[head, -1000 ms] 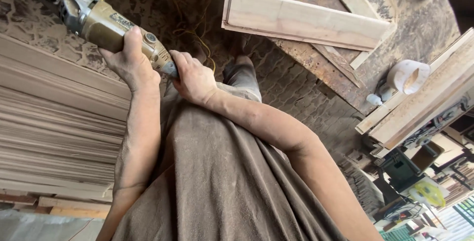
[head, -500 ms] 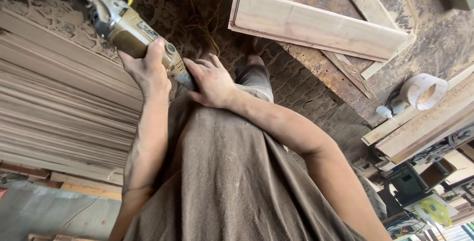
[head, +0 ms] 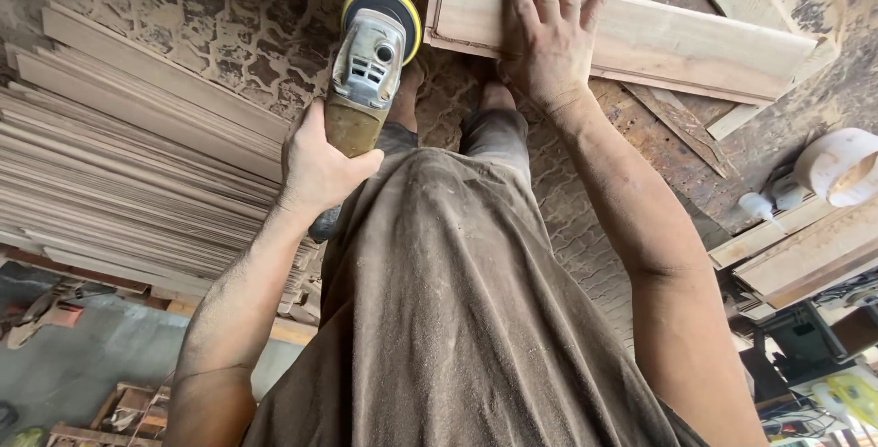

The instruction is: The recorder is sanding wooden planks using a handheld power sander and applying glue to join wooden pieces.

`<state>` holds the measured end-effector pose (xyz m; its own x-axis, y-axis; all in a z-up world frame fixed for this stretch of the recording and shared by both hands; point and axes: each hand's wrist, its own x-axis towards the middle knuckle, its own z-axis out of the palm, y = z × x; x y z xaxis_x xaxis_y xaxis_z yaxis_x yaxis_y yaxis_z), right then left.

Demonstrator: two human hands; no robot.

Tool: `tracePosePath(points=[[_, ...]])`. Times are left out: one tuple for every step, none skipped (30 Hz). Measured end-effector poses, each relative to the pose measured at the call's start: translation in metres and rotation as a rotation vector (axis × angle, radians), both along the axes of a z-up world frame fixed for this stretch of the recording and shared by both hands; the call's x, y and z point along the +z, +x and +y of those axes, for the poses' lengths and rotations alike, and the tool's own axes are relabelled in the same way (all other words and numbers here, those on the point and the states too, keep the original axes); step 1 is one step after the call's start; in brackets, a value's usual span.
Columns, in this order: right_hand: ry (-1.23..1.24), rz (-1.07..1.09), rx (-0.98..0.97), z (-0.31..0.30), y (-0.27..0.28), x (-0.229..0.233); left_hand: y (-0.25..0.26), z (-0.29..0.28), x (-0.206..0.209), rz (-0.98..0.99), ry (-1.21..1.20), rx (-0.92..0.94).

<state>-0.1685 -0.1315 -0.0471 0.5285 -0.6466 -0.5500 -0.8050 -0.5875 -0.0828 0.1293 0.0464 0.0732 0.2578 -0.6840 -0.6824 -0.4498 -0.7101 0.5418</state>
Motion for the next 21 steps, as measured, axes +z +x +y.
tracePosePath(points=[[0.06, -0.003, -0.04, -0.002, 0.003, 0.005, -0.003, -0.003, 0.003, 0.018, -0.009, 0.007], [0.061, -0.005, -0.043, 0.0, 0.0, 0.002, -0.003, -0.005, 0.003, 0.015, -0.009, 0.004], [0.025, -0.033, -0.019, 0.002, -0.004, -0.001, -0.004, -0.007, 0.003, 0.024, -0.006, -0.006], [-0.011, -0.061, 0.004, 0.004, -0.007, -0.004, -0.005, -0.01, 0.003, 0.033, -0.003, -0.017], [-0.008, -0.063, 0.001, 0.006, -0.01, -0.009, -0.006, -0.011, 0.003, 0.03, 0.0, -0.02], [-0.083, -0.105, 0.037, 0.009, -0.012, -0.015, -0.006, -0.012, 0.003, 0.028, 0.011, -0.028], [-0.163, -0.147, 0.074, 0.01, -0.013, -0.021, -0.006, -0.014, 0.003, 0.024, 0.019, -0.035], [-0.163, -0.152, 0.071, 0.009, -0.01, -0.02, -0.006, -0.014, 0.003, 0.02, 0.02, -0.037], [-0.144, -0.136, 0.057, 0.009, -0.01, -0.017, -0.006, -0.015, 0.002, 0.011, -0.01, -0.068], [-0.125, -0.121, 0.042, 0.01, -0.01, -0.015, -0.007, -0.015, 0.001, 0.003, -0.04, -0.098], [-0.125, -0.12, 0.038, 0.009, -0.009, -0.013, -0.007, -0.017, 0.001, 0.004, -0.041, -0.102], [-0.113, -0.123, 0.032, 0.008, -0.008, -0.012, -0.007, -0.019, 0.001, 0.014, 0.008, -0.094], [-0.101, -0.127, 0.028, 0.007, -0.007, -0.011, -0.007, -0.021, 0.001, 0.023, 0.057, -0.085], [-0.101, -0.128, 0.026, 0.007, -0.007, -0.01, -0.006, -0.02, -0.001, 0.022, 0.057, -0.086], [-0.106, -0.125, 0.03, 0.008, -0.006, -0.01, -0.006, -0.019, -0.002, 0.017, 0.027, -0.097], [-0.111, -0.122, 0.033, 0.008, -0.004, -0.01, -0.005, -0.018, -0.004, 0.012, -0.002, -0.108], [-0.111, -0.12, 0.031, 0.007, -0.004, -0.009, -0.005, -0.019, -0.004, 0.013, -0.002, -0.111], [-0.109, -0.124, 0.029, 0.007, -0.005, -0.009, -0.005, -0.019, -0.005, 0.031, 0.005, -0.109], [-0.105, -0.128, 0.028, 0.008, -0.005, -0.008, -0.005, -0.018, -0.005, 0.05, 0.014, -0.106], [-0.103, -0.127, 0.027, 0.008, -0.005, -0.008, -0.006, -0.017, -0.006, 0.05, 0.016, -0.106], [-0.104, -0.139, 0.02, 0.008, -0.005, -0.009, -0.005, -0.017, -0.007, 0.023, -0.008, -0.136]])
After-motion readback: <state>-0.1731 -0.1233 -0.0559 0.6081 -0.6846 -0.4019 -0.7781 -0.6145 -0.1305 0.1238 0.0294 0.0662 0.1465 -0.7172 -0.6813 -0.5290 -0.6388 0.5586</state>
